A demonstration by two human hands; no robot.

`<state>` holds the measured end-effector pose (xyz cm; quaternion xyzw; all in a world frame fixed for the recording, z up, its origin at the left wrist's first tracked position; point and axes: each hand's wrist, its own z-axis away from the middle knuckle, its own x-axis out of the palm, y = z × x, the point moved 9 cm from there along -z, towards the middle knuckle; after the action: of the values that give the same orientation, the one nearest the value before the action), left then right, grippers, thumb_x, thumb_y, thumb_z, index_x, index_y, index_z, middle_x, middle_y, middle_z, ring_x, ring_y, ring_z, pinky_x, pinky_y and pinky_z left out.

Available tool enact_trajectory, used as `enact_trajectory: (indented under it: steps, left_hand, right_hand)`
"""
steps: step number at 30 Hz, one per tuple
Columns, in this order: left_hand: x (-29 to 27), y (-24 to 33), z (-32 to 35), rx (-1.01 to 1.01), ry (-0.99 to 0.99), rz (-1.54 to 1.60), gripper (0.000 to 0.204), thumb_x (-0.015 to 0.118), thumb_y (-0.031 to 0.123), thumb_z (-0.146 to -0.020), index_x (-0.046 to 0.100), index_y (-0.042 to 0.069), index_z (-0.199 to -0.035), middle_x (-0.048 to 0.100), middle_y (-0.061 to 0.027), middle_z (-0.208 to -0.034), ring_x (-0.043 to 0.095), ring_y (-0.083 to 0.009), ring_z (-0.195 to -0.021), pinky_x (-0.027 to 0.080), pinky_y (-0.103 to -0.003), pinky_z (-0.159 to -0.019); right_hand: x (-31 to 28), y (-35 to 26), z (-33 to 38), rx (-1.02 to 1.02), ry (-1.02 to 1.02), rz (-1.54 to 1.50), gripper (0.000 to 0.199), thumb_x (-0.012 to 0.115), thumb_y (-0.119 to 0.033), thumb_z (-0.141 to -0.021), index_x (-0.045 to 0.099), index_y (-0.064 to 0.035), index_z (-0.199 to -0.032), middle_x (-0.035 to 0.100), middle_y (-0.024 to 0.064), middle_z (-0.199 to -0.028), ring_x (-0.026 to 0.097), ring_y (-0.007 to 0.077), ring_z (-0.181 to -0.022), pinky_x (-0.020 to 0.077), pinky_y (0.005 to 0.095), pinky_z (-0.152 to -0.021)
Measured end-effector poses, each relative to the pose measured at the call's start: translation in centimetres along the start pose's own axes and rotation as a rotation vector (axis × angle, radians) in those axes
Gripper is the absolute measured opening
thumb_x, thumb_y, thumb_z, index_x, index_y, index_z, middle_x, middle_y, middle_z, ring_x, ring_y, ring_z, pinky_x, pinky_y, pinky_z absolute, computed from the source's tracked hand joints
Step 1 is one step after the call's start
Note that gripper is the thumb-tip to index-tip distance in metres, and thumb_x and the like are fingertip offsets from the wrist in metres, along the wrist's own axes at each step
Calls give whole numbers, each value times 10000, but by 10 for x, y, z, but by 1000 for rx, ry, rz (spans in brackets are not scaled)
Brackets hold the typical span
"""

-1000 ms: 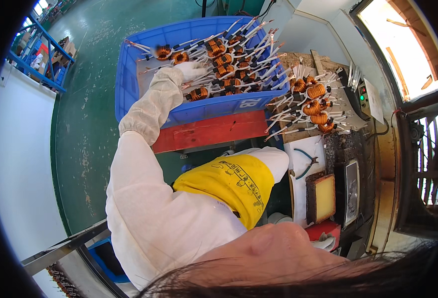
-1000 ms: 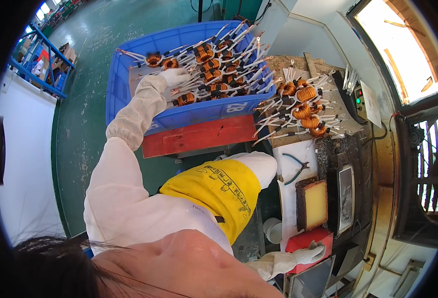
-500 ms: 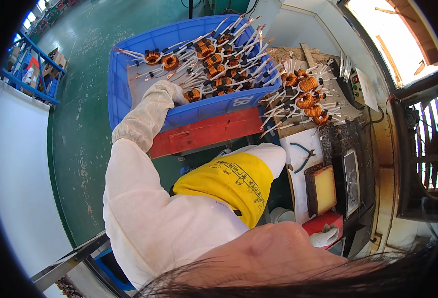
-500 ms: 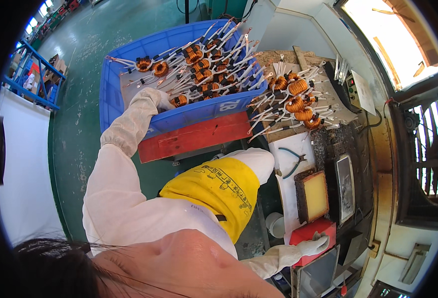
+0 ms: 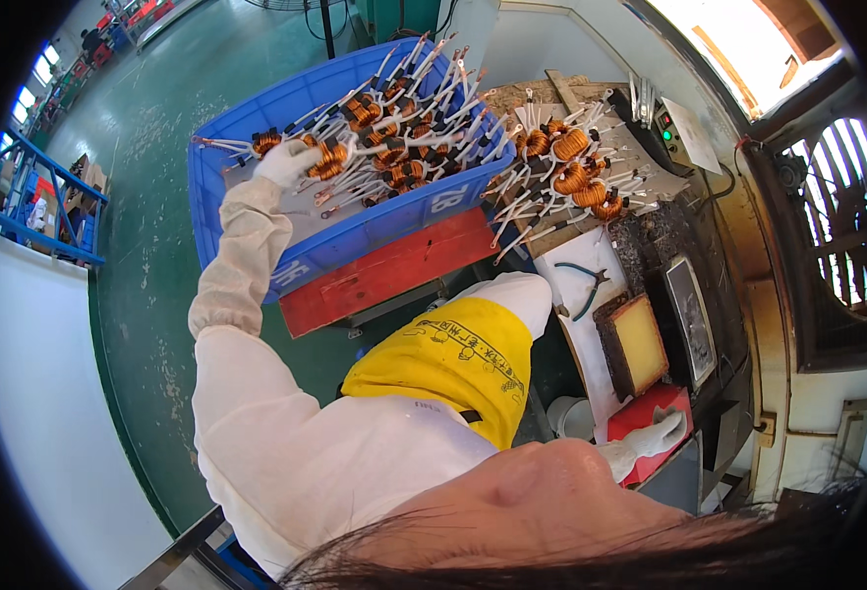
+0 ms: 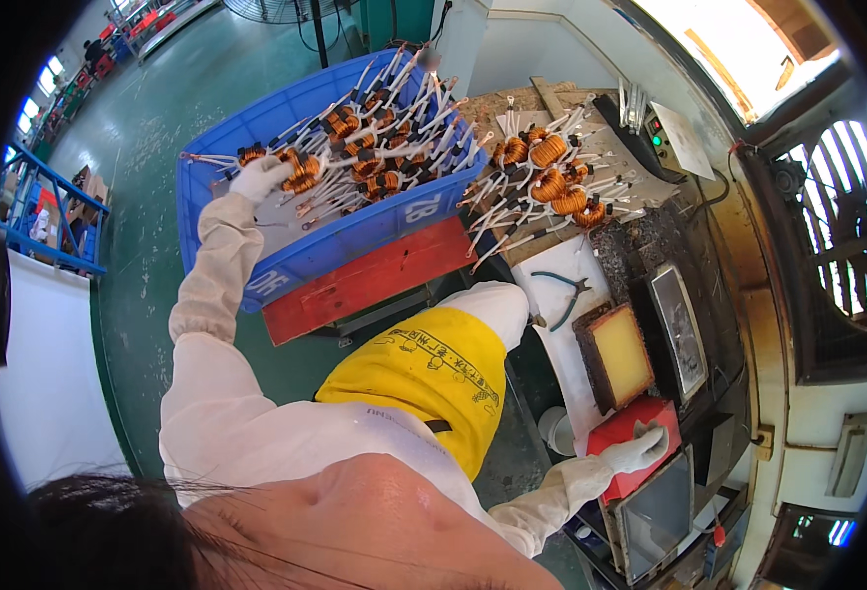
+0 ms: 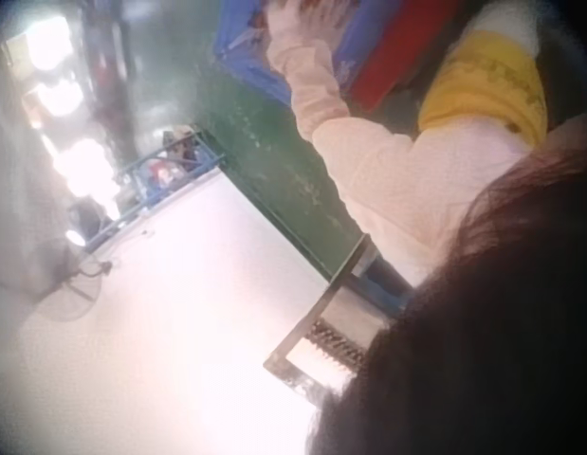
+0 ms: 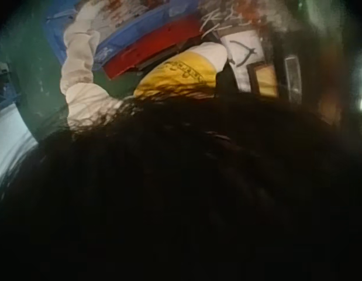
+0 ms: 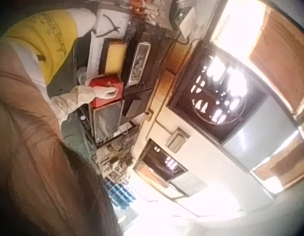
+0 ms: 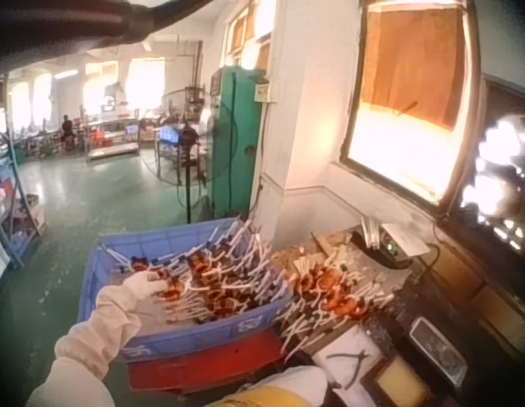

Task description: Dip copper-wound components into a liquid bath at a fabrication station.

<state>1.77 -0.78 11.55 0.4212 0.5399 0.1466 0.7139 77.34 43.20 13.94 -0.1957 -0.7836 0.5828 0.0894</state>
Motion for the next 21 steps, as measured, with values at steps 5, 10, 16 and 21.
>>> enact_trajectory:
  steps: [5,10,16,21]
  left_hand:
    - [-24,86,25,100,-55,264,236,624,243,-890,624,7,-892,568,11,-738,482,-72,-661,404,-254,-591]
    - [8,183,82,242,-178,317,209,653,193,-865,626,-14,-881,562,12,-719,483,-65,-650,400,-250,-574]
    - [98,274,163,697,-579,94,199,691,199,-809,650,5,-796,592,-109,-634,578,-163,-578,450,-326,-547]
    - [176,318,214,1047,-794,-45,246,699,282,-763,692,52,-849,658,-145,-761,664,-330,-750,522,-420,-679]
  right_hand:
    - [70,-44,37,-10,-230,-54,238,549,-182,-963,589,3,-1108,634,98,-989,599,165,-786,500,280,-715]
    - [162,-69,127,52,-716,-216,167,595,-68,-917,612,-6,-1070,627,81,-997,618,164,-840,512,285,-756]
    - [214,-130,255,-344,-1246,-265,603,723,-3,-766,473,-10,-1316,574,115,-1207,590,195,-1055,474,322,-933]
    - [206,-113,277,26,-1196,-359,718,788,2,-695,446,-44,-1324,582,113,-1175,590,197,-1080,487,307,-938]
